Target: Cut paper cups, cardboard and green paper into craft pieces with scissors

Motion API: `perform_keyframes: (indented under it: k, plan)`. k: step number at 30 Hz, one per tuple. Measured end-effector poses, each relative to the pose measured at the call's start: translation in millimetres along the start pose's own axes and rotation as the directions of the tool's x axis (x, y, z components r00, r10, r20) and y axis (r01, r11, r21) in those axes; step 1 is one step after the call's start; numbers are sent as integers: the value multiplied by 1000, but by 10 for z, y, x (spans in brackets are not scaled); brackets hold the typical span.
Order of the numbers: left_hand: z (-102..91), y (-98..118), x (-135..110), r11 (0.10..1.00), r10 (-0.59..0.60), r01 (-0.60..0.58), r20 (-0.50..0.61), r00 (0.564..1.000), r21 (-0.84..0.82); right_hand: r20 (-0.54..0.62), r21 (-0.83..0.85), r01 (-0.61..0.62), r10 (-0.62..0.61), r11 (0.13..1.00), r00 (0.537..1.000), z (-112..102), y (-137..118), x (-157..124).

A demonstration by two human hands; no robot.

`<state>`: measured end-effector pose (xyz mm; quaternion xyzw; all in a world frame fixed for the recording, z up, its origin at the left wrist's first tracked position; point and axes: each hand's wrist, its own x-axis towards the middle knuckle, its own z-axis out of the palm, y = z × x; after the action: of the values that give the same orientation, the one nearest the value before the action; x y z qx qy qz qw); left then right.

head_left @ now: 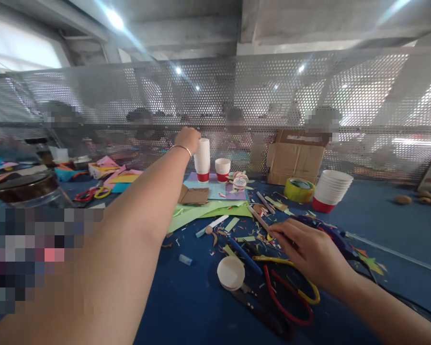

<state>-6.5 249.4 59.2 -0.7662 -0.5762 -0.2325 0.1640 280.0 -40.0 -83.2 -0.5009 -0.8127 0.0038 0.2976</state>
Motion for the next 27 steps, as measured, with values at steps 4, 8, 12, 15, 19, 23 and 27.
perform_keyframes:
  k: [4,8,12,15,19,23,27]
  plan:
    - [16,-8,71,993,56,-63,68,996,104,23,-3,5,-5,1000,1000,9,6,6]
    - [38,-5,116,980,71,-88,101,992,177,30,-5,12,-12,1000,999,14,4,22]
    - [47,14,147,972,64,-89,117,991,217,34,-1,11,-11,1000,999,11,-10,31]
    - [51,34,165,970,61,-90,136,989,225,23,2,15,-15,1000,1000,-4,-26,29]
    - [45,42,186,968,69,-107,165,984,229,13,4,24,-24,1000,1000,-10,-21,21]
    - [24,34,199,964,77,-120,182,980,239,-7,5,64,-64,998,998,15,11,18]
    - [12,3,203,959,92,-135,176,980,251,-20,8,81,-81,997,997,24,16,20]
